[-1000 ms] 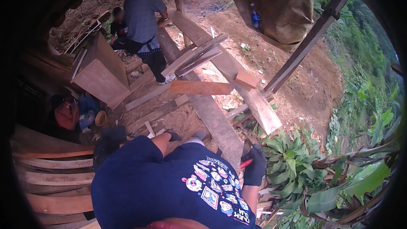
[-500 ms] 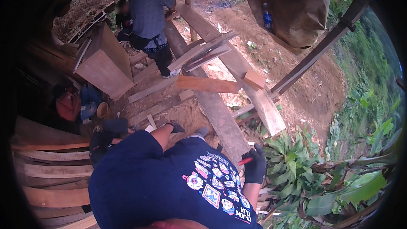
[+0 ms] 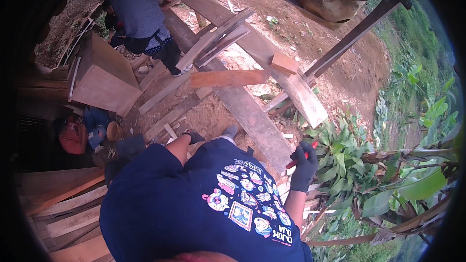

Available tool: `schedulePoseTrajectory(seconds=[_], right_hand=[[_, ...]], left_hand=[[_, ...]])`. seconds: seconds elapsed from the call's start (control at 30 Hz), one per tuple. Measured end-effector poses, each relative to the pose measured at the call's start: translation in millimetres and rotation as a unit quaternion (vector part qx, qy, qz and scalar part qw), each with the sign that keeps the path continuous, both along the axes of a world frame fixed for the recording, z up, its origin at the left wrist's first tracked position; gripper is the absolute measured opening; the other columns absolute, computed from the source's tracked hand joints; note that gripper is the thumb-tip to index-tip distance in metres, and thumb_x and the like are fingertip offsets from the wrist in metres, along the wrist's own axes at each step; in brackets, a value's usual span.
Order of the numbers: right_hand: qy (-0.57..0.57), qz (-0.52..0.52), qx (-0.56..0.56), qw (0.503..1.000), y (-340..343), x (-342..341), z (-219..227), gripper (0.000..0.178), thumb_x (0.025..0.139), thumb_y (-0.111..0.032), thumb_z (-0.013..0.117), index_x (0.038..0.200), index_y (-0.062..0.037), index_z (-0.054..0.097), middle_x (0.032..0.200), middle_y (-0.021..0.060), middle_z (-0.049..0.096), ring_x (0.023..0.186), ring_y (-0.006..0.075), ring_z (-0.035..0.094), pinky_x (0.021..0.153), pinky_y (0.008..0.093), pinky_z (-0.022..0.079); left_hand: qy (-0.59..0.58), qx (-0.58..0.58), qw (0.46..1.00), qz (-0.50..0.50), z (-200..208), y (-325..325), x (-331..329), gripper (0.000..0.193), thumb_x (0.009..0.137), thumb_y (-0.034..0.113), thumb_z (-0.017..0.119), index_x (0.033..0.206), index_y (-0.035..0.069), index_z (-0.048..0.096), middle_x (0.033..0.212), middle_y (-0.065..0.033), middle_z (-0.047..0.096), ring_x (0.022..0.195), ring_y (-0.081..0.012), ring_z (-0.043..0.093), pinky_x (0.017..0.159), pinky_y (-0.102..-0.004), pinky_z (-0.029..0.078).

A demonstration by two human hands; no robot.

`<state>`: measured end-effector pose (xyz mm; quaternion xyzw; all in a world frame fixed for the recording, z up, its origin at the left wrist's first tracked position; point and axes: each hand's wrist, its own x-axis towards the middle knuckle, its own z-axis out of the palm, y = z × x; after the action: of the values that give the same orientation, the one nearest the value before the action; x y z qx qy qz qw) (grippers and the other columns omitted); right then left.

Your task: The person uses a hand saw to cut a small wooden block clamped on a wooden workbench. They repeatedly position the block, saw through it, and remove the cut piece while another person works nearby.

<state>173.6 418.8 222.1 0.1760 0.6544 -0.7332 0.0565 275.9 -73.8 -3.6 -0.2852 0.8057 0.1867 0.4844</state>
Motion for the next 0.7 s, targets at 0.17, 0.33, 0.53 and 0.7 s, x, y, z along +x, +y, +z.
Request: schedulePoseTrajectory(seconds=[0.17,0.33,0.53,0.7], right_hand=[[-0.112,0.063,-0.059,0.99,-31,16,-27,0.037,0.096,-0.003,0.071,0.133,0.0001,0.07,0.083,0.0074,0.069,0.068,0.0181,0.069,0.062,0.0322,0.057],[-0.121,0.014,0.029,0.992,-54,15,-30,0.036,0.1,-0.005,0.07,0.136,-0.0032,0.069,0.086,0.0064,0.069,0.066,0.0174,0.067,0.061,0.0331,0.059],[-0.097,-0.086,0.119,0.984,-73,13,-23,0.035,0.099,-0.004,0.068,0.133,-0.0047,0.072,0.082,0.0042,0.067,0.063,0.0136,0.063,0.055,0.0288,0.055],[-0.057,-0.155,0.048,0.985,-92,20,-16,0.036,0.098,-0.003,0.068,0.134,-0.0025,0.071,0.087,0.0046,0.067,0.06,0.0121,0.059,0.054,0.0258,0.048]], left_hand=[[0.014,0.004,0.999,-0.031,-22,-26,-36,0.078,0.092,0.063,0.073,0.151,0.014,0.066,0.163,-0.0137,0.057,0.149,-0.0324,0.055,0.123,-0.047,0.043],[0.098,-0.091,0.991,0.029,-2,-41,-101,0.094,0.084,0.063,0.08,0.158,0.011,0.054,0.162,-0.0209,0.054,0.149,-0.0364,0.053,0.122,-0.0492,0.046],[0.323,-0.17,0.925,-0.107,32,-60,-188,0.1,0.078,0.061,0.087,0.155,0.006,0.052,0.155,-0.019,0.057,0.146,-0.0349,0.054,0.12,-0.0498,0.045],[0.396,-0.143,0.887,-0.188,19,-58,-255,0.109,0.074,0.064,0.089,0.157,0.007,0.048,0.147,-0.0166,0.06,0.143,-0.0348,0.054,0.122,-0.051,0.041]])
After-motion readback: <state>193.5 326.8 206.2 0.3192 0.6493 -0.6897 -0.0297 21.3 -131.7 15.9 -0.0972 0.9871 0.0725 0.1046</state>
